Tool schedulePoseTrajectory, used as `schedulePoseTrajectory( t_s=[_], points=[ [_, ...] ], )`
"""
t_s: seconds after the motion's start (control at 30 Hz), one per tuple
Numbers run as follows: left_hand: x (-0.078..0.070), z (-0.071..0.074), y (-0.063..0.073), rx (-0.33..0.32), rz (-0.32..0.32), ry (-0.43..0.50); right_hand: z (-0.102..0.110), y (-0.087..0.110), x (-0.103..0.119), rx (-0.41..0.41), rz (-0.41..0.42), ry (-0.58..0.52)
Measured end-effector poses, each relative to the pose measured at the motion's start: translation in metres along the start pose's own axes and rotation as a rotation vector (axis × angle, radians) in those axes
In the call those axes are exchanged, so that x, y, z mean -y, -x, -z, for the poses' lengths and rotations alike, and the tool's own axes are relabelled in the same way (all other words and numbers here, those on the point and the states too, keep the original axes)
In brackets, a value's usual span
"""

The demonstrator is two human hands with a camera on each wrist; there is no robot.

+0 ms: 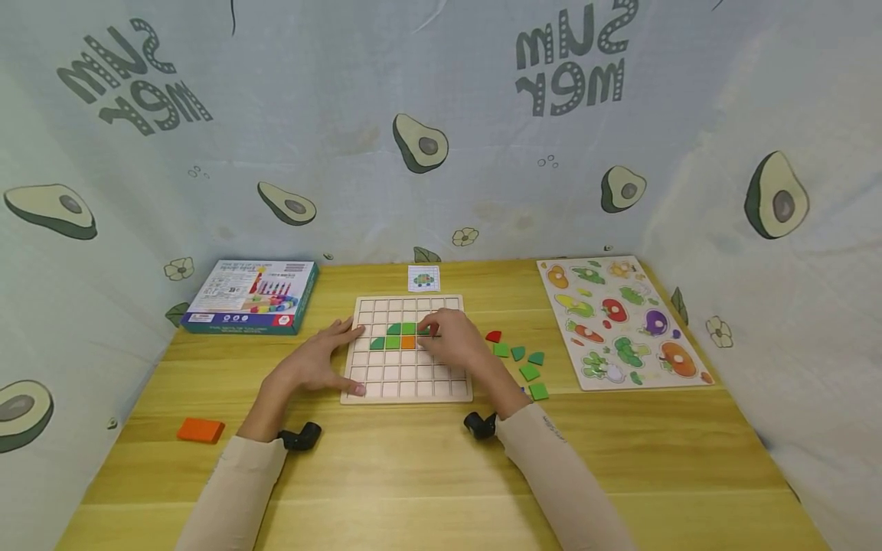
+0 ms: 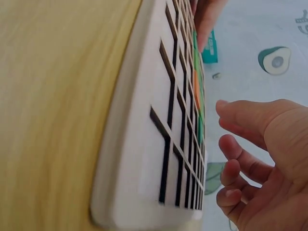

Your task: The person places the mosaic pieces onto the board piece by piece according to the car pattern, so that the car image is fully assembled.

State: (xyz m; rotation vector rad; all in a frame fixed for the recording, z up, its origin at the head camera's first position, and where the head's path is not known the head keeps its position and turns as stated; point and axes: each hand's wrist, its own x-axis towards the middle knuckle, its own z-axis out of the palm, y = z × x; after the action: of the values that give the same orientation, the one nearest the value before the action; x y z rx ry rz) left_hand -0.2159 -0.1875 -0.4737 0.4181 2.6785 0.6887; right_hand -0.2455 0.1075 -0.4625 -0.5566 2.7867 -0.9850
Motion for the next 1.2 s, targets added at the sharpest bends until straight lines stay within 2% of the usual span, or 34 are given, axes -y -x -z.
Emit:
schedulePoseTrajectory(
  t_s=[0.3, 0.7, 1.03, 1.2],
  points=[
    [0.0, -0.001, 0.0, 0.002, 0.007, 0.01, 0.027, 0.016, -0.028, -0.041, 0.023, -0.006],
    [0.003, 0.0, 0.001, 0.006, 0.013, 0.008, 0.056, 0.039, -0.07, -0.09, -0.049, 0.058],
    [0.004, -0.002, 0.001, 0.002, 0.003, -0.007, 0.065, 0.048, -0.084, -0.043, -0.076, 0.105],
    [0.001, -0.002, 0.001, 0.003, -0.007, -0.009, 0.064, 0.049, -0.089, -0.05, -0.138, 0.15]
  ],
)
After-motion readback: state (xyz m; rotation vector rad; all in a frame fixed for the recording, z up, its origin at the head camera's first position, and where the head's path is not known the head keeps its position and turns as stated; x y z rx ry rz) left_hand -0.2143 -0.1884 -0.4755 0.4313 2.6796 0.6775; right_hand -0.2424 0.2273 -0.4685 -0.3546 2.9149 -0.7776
